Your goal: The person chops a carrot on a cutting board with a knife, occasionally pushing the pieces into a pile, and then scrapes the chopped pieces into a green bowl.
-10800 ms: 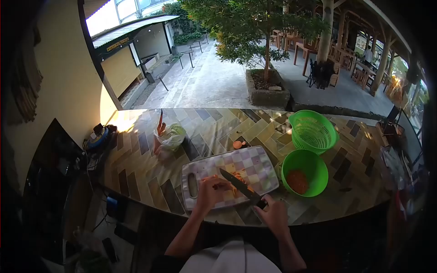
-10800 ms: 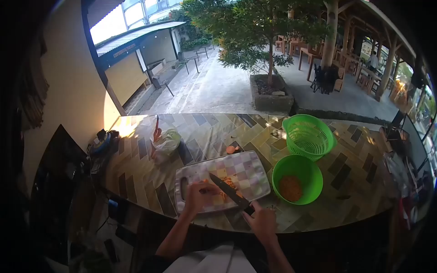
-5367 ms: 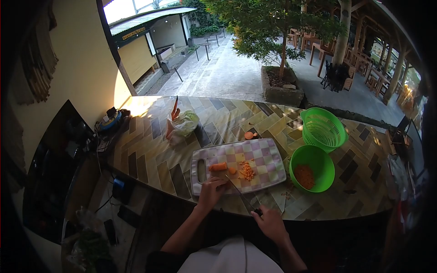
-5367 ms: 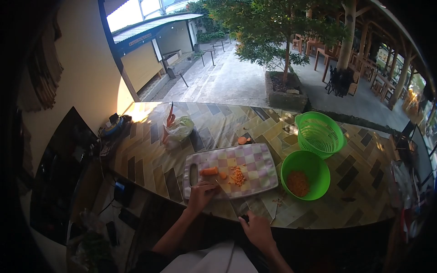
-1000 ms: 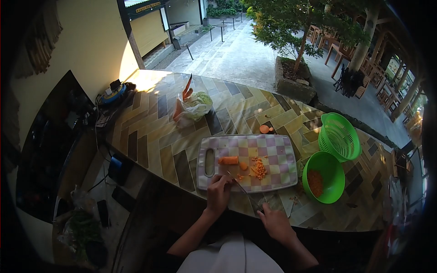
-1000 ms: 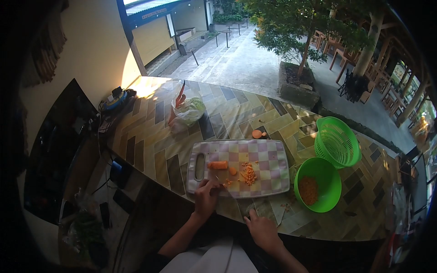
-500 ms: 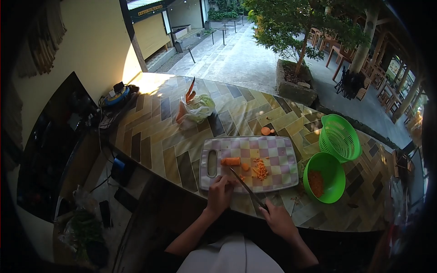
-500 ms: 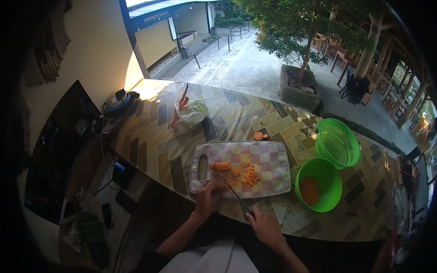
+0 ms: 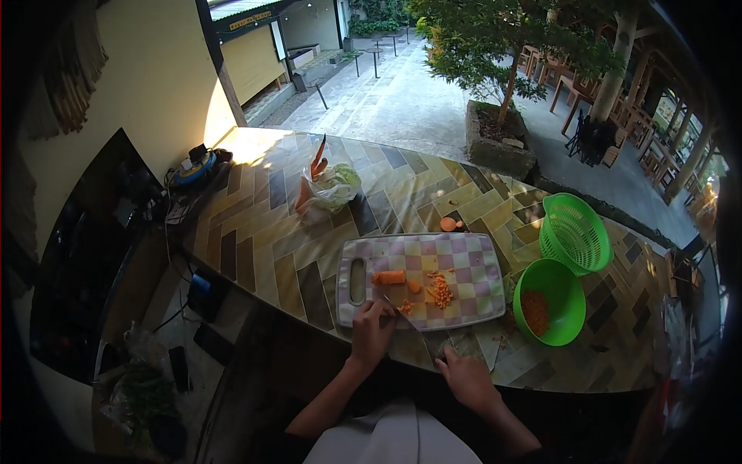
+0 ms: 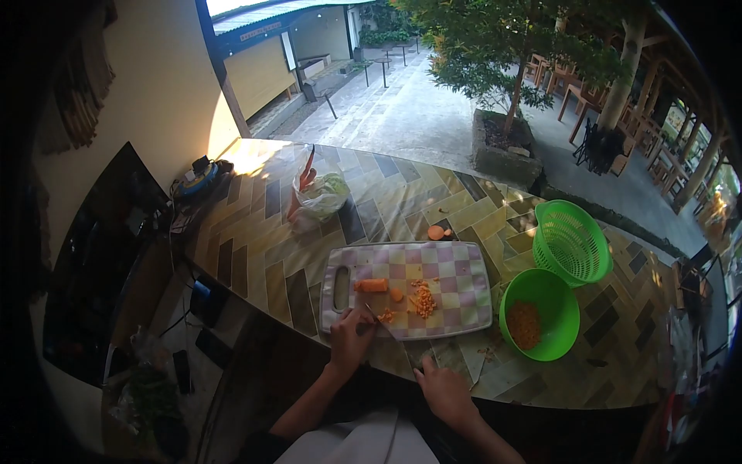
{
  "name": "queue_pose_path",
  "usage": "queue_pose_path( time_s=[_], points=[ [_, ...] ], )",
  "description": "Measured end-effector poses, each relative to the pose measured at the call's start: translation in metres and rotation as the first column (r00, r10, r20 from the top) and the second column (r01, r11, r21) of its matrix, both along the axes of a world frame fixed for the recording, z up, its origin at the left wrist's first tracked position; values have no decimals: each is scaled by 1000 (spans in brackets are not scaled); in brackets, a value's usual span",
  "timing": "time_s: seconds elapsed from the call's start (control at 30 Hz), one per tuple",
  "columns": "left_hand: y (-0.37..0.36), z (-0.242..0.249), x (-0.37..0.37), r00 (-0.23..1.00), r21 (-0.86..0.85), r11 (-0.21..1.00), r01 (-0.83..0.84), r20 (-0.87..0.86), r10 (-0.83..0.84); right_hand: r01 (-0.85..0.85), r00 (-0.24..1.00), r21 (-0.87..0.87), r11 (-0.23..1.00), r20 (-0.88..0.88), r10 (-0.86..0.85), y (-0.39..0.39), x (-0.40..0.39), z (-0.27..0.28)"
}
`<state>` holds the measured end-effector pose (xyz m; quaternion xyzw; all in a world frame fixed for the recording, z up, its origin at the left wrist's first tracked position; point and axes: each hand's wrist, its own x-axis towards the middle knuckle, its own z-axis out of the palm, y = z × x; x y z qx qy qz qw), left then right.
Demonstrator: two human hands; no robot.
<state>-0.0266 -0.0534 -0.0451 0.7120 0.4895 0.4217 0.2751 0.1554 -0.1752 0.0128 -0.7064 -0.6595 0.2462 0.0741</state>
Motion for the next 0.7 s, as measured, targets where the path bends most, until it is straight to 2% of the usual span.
queue_pose_path(
  time_s=[0.27,0.37,0.47,0.57,0.7],
  points=[
    [3,-1,-4,999,-5,999,42,-12,-42,14,1000,13,1000,10,-14,13,-9,-2],
    [8,0,-5,999,-20,999,48,4,-48,57,997,59,997,-48,-54,3,-1,-1],
    [15,-3,-2,995,-32,996,81,70,-78,85,996,107,991,-19,-84,-11,8,-2],
    [20,6,0,984,9,990,143,106,-143,191,979,78,978,-90,-184,-17,15,7],
    [21,28,-4,979,65,980,190,63,-194,252,964,215,944,-141,-225,-27,30,-2]
  ],
)
